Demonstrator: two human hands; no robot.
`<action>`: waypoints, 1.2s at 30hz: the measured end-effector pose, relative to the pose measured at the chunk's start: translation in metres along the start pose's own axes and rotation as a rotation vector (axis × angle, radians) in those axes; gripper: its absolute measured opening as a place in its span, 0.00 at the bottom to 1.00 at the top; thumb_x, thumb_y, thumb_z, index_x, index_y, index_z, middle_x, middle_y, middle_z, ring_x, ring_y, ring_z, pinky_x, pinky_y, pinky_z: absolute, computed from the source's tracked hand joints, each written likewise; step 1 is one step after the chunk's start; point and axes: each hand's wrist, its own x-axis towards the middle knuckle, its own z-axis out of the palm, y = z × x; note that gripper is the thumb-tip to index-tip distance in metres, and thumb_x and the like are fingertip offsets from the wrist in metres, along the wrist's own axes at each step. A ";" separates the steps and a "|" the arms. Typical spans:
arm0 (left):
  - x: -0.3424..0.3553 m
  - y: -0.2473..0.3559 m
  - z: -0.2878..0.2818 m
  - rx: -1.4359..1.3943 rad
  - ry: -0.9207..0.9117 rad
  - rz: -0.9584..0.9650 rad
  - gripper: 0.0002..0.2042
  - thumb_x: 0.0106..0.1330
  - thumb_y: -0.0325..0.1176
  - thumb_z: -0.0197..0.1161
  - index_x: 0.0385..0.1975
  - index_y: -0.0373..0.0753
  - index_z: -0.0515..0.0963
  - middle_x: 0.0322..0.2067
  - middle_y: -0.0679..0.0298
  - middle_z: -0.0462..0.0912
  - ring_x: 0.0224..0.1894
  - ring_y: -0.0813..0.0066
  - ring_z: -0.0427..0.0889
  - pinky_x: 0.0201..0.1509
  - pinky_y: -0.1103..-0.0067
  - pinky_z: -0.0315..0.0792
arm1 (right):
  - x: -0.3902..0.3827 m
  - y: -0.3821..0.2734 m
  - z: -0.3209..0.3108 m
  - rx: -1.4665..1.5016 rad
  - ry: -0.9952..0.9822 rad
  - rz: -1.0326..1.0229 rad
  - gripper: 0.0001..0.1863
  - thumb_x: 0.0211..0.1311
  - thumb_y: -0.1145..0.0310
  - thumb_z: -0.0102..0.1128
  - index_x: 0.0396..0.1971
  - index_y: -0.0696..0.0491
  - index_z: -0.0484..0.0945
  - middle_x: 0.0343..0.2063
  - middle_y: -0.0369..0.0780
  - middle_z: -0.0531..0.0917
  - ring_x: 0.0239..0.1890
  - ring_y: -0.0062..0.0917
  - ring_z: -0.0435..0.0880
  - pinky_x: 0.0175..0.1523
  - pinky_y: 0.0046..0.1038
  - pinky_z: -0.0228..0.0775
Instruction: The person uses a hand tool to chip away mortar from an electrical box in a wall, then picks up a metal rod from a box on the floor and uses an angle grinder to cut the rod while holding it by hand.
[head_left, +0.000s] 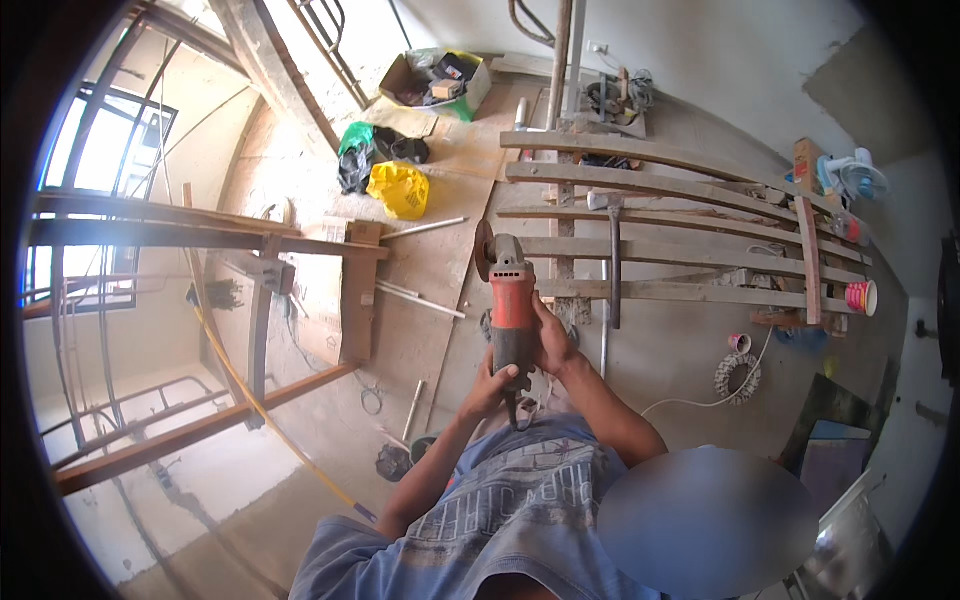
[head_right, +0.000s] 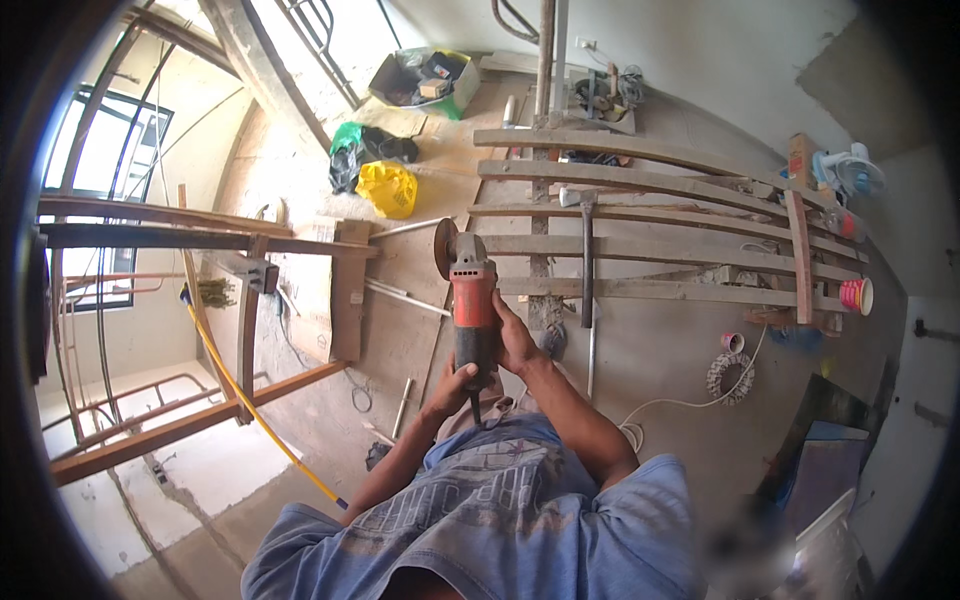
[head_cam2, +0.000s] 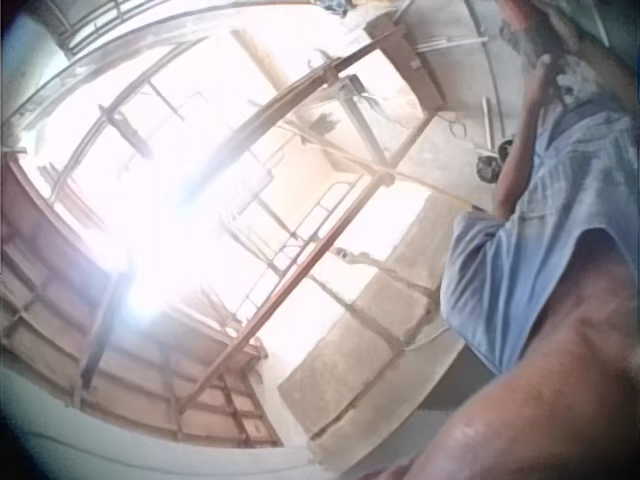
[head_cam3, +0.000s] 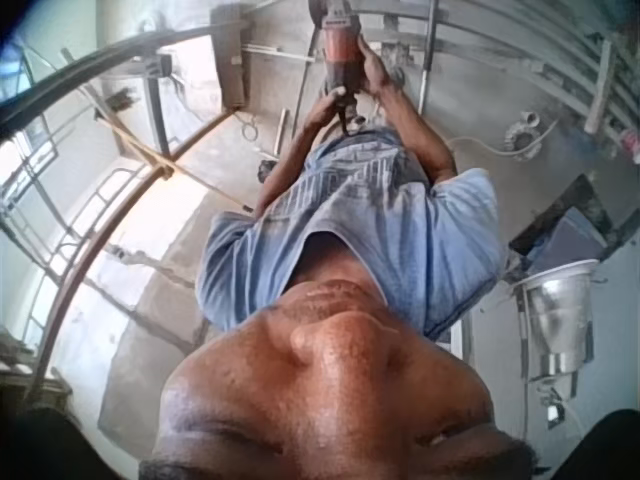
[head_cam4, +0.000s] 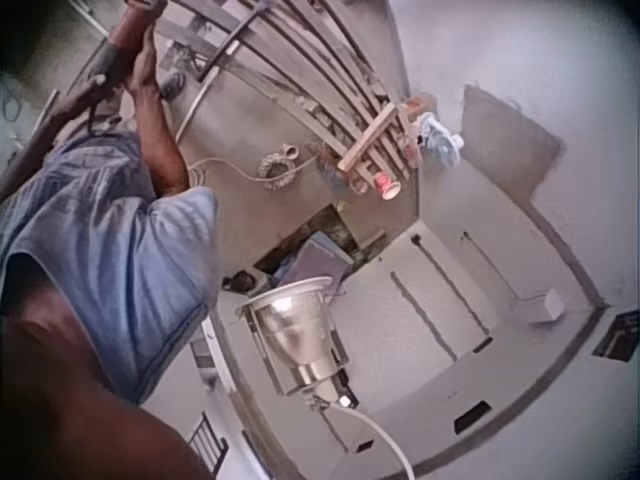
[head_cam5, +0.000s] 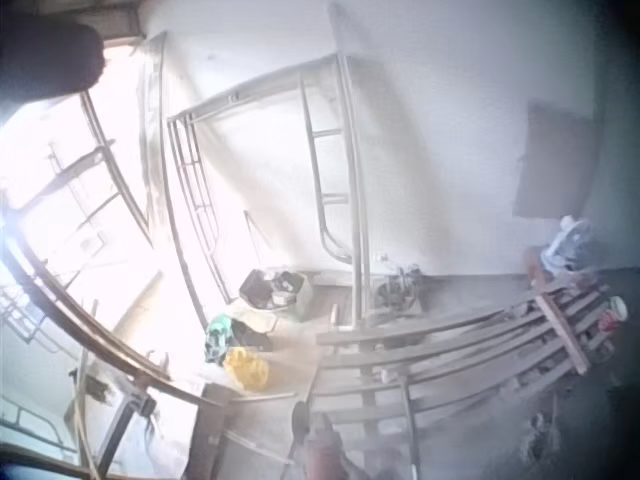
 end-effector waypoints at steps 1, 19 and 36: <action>-0.001 0.014 0.003 -0.002 -0.031 0.001 0.33 0.55 0.49 0.68 0.54 0.35 0.61 0.38 0.56 0.79 0.37 0.71 0.81 0.40 0.75 0.77 | 0.003 0.002 0.003 0.004 0.005 -0.032 0.33 0.70 0.41 0.34 0.57 0.55 0.68 0.47 0.44 0.78 0.49 0.31 0.78 0.55 0.36 0.72; 0.007 0.060 -0.011 0.079 -0.253 -0.056 0.35 0.57 0.42 0.69 0.59 0.41 0.55 0.38 0.58 0.77 0.30 0.76 0.77 0.33 0.75 0.77 | -0.005 0.006 0.035 -0.013 0.038 -0.186 0.36 0.68 0.38 0.35 0.59 0.54 0.67 0.48 0.43 0.78 0.48 0.30 0.79 0.55 0.35 0.71; 0.017 0.067 0.014 0.465 -0.160 -0.022 0.43 0.55 0.47 0.70 0.64 0.34 0.52 0.46 0.55 0.72 0.44 0.69 0.77 0.46 0.73 0.76 | 0.001 0.009 0.030 -0.354 0.579 -0.571 0.29 0.68 0.42 0.45 0.49 0.55 0.72 0.38 0.37 0.80 0.38 0.24 0.80 0.43 0.26 0.73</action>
